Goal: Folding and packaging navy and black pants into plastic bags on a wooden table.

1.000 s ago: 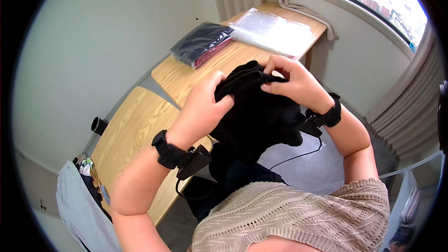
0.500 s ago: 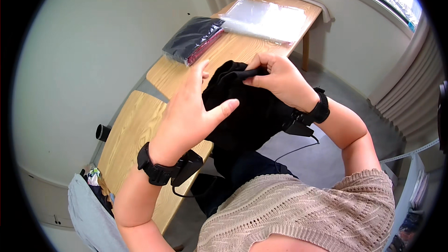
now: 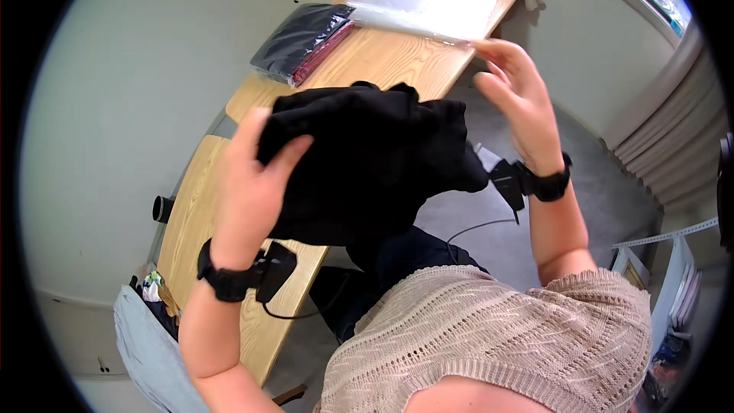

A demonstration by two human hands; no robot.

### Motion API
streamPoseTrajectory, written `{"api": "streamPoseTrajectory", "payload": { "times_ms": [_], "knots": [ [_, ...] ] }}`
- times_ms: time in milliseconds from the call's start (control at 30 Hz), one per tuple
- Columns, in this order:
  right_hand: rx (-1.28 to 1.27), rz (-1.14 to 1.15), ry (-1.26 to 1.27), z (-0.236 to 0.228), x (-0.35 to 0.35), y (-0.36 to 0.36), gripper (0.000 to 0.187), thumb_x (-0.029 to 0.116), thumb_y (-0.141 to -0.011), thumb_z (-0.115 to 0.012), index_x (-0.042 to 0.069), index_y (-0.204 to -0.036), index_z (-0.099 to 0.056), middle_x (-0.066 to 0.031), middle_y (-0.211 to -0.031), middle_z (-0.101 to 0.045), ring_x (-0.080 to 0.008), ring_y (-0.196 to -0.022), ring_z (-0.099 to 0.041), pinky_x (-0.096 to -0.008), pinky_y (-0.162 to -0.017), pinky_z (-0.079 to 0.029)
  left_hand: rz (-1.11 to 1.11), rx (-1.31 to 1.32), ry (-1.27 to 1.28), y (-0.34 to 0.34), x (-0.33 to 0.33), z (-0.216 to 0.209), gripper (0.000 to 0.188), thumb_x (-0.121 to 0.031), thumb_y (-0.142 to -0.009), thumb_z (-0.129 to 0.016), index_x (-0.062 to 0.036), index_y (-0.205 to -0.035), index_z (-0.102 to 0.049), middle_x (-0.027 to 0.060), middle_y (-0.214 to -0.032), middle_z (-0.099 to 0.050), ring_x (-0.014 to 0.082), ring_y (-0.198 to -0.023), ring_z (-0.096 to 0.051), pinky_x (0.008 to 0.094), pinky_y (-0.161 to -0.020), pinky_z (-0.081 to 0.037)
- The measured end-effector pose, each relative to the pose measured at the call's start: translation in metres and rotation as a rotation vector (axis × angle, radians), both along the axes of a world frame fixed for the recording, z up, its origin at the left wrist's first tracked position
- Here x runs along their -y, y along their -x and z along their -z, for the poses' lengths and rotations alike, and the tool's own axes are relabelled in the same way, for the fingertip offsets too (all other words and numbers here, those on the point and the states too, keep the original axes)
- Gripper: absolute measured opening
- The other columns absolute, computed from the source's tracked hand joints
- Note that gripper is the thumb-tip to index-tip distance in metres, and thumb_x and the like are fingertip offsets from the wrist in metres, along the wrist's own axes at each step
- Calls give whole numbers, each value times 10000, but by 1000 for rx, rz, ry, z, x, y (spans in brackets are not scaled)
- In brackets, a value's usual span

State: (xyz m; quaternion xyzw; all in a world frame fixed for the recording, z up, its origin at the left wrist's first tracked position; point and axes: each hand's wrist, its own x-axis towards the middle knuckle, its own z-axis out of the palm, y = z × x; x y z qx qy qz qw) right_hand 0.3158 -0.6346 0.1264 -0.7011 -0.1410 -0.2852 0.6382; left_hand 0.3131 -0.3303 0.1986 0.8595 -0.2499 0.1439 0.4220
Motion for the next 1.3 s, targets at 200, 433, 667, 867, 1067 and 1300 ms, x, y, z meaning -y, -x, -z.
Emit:
{"api": "streamPoseTrajectory", "payload": {
  "times_ms": [200,433,667,867,1067,1300],
  "knots": [
    [-327,-85,-369,71,-1,15,563,324,-899,-615,18,-1324,-408,-118,-1291,-487,-192,-1219,-431,-314,-1044,-299,-230,-133,488,29,-78,-15,361,-107,-924,-578,40,-1245,-505,89,-1163,-597,175,-1028,-570,282,-936,-426],
    [-640,-408,-228,102,-104,-21,756,210,-844,-696,6,-1425,-257,-230,-1274,-490,-254,-1169,-513,-349,-982,-415,-683,-469,644,69,-232,69,504,-248,-907,-624,19,-1307,-476,105,-1255,-557,200,-1129,-547,292,-987,-412],
    [-432,-312,368,130,-176,-10,601,131,-757,-726,19,-1286,-465,-149,-1115,-609,-273,-1040,-578,-367,-922,-450,-823,-678,926,136,-298,196,488,-232,-923,-604,3,-1323,-452,112,-1265,-549,217,-1092,-571,352,-920,-484],
    [-149,-143,660,123,-199,13,524,130,-751,-710,60,-1236,-522,-136,-1064,-626,-284,-1004,-566,-419,-868,-445,-821,-477,889,156,-292,190,467,-211,-927,-594,8,-1317,-457,109,-1242,-565,209,-1083,-577,330,-907,-490],
    [-369,-442,508,117,-218,16,453,22,-717,-715,73,-1151,-597,-85,-736,-514,-208,-682,-515,-307,-668,-455,-947,-505,896,204,-327,194,462,-229,-912,-616,8,-1283,-476,120,-1219,-572,215,-1076,-576,328,-904,-478],
    [167,-415,875,96,-229,19,465,133,-787,-680,131,-1236,-560,-116,-1241,-540,-317,-1185,-480,-448,-999,-357,-1007,-58,-191,208,-240,130,529,-157,-831,-668,-6,-1296,-467,154,-1351,-466,307,-1266,-424,376,-1059,-320]
  ]
}}
